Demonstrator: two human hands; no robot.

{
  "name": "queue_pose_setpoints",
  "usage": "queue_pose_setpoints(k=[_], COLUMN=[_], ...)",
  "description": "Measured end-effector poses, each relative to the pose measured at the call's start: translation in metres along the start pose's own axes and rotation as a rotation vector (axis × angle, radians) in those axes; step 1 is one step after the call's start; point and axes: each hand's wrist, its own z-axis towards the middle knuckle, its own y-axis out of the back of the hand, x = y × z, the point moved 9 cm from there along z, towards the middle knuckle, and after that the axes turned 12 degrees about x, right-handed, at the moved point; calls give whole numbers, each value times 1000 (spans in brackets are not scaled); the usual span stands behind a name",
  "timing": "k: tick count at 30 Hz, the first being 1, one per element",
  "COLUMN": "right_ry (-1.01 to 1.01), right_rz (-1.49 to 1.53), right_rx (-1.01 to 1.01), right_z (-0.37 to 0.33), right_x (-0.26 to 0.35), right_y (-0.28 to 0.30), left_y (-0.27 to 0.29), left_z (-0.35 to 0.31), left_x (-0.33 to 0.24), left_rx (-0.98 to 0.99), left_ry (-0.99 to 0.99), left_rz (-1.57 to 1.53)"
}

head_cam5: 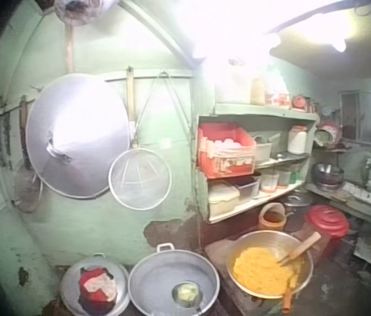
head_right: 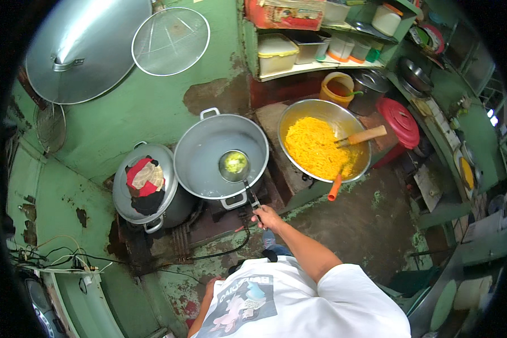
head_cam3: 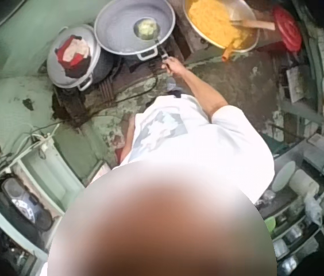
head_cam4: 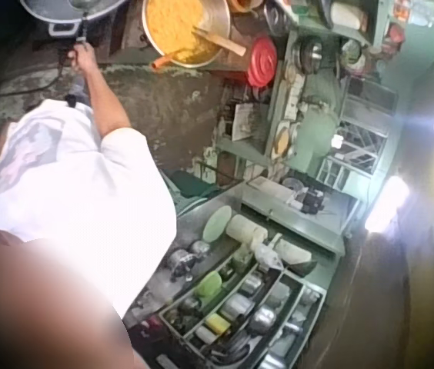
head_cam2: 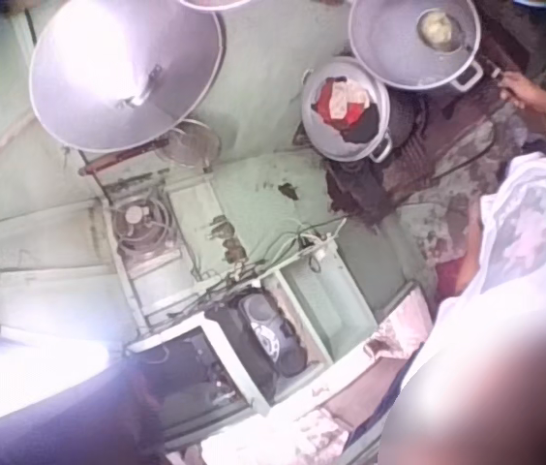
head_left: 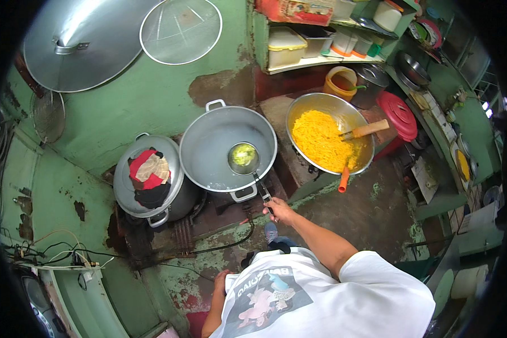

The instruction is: The person scoops boiled cabbage from a pot and places it on a tray of yellow rice. They then peel hard-boiled eggs and arrange the peeled eggs on top of the rice and cabbage. Finally, they slice the eggs and place the slices decoratively over the dish.

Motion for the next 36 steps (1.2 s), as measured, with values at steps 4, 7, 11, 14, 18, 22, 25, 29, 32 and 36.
queue_pose_setpoints(k=[4,7,11,14,18,22,25,29,32,36], right_ry=[108,79,161,125,110,43,-3,-71,32,277], right_rz=[-20,-37,-183,-361,-678,-663,-702,-476,-27,-72], right_rx=[10,-59,-102,-150,-235,-223,-225,11,178,236], right_z=[11,13,8,11,15,17,21,34,18,-36], right_x=[8,2,5,10,29,38,52,69,99,190], right_y=[-2,-2,-3,3,7,4,-1,-20,-21,58], left_y=[3,0,-13,-24,-37,-60,-76,-99,-121,-200], left_z=[-2,-10,-18,-14,-3,9,25,46,58,84], left_x=[36,45,38,28,-6,-30,-43,-52,-59,-82], left_rx=[58,48,72,105,122,195,238,302,287,322], left_ry=[82,151,191,198,74,5,-14,-14,38,160], left_rz=[-276,-191,-124,-77,345,381,444,532,397,326])
